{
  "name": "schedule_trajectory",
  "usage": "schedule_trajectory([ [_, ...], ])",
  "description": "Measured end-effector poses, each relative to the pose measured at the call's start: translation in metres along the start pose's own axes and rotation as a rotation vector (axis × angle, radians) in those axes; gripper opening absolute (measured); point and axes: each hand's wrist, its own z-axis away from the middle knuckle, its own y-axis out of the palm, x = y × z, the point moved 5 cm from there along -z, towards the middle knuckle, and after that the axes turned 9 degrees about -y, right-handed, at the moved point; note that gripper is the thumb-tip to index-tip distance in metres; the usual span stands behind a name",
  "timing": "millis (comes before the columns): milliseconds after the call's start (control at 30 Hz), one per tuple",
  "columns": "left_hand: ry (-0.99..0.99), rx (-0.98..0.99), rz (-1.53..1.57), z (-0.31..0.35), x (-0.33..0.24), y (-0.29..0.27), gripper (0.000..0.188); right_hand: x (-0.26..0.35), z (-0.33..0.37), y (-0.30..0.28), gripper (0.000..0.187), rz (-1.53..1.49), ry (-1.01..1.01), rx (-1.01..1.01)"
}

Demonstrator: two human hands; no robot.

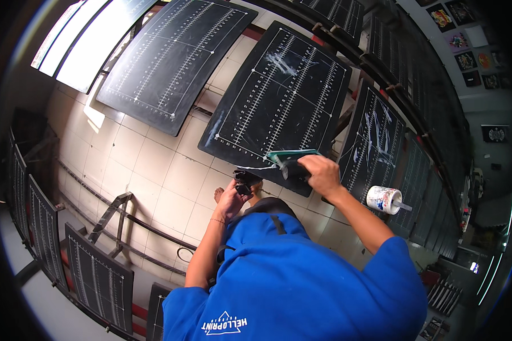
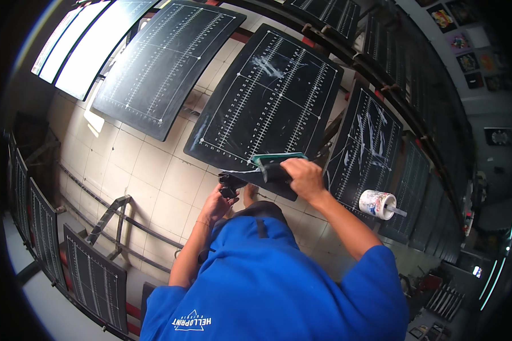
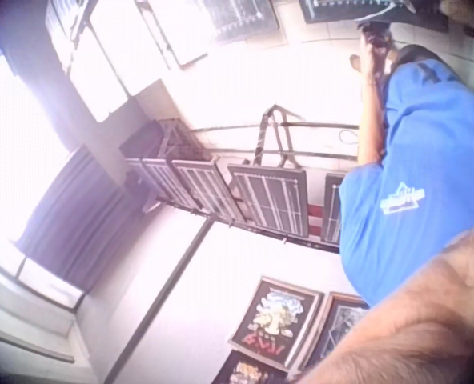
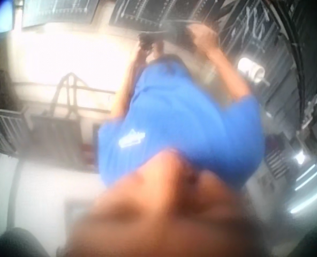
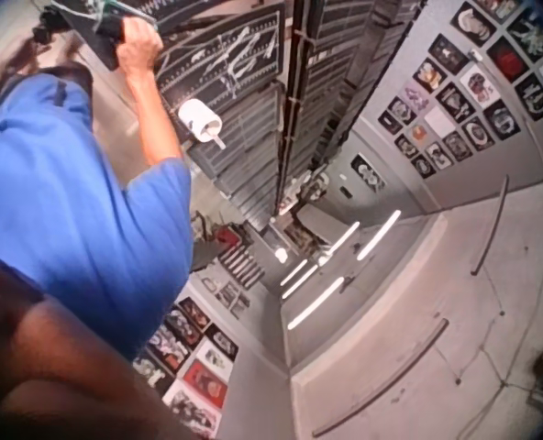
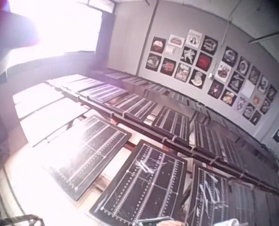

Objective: The person uses a squeegee to spread a white substance across a black printing screen, then wipes the screen with a cloth. The person repeats this process on multiple screens and briefly cleans the floor with the cloth.

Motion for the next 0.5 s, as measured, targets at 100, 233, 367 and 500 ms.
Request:
schedule_trajectory([
  [100, -0.029, 0.081, -0.03, 0.001, 0.002, -0.006, 0.047, -0.021, -0.012, -0.016, 0.03, 0.052, 0.382, 0.011],
  [233, -0.064, 0.135, 0.004, 0.007, -0.005, 0.006, 0.048, -0.006, -0.028, 0.0, 0.03, 0.265, 0.67, 0.075],
  [367, -0.065, 0.165, 0.053, 0.011, -0.011, 0.0, 0.047, 0.065, -0.054, 0.032, 0.034, 0.152, 0.696, 0.154],
  [500, -0.055, 0.126, 0.125, 0.021, -0.016, -0.006, 0.037, 0.12, -0.106, 0.051, 0.03, 0.031, 0.567, 0.164],
])
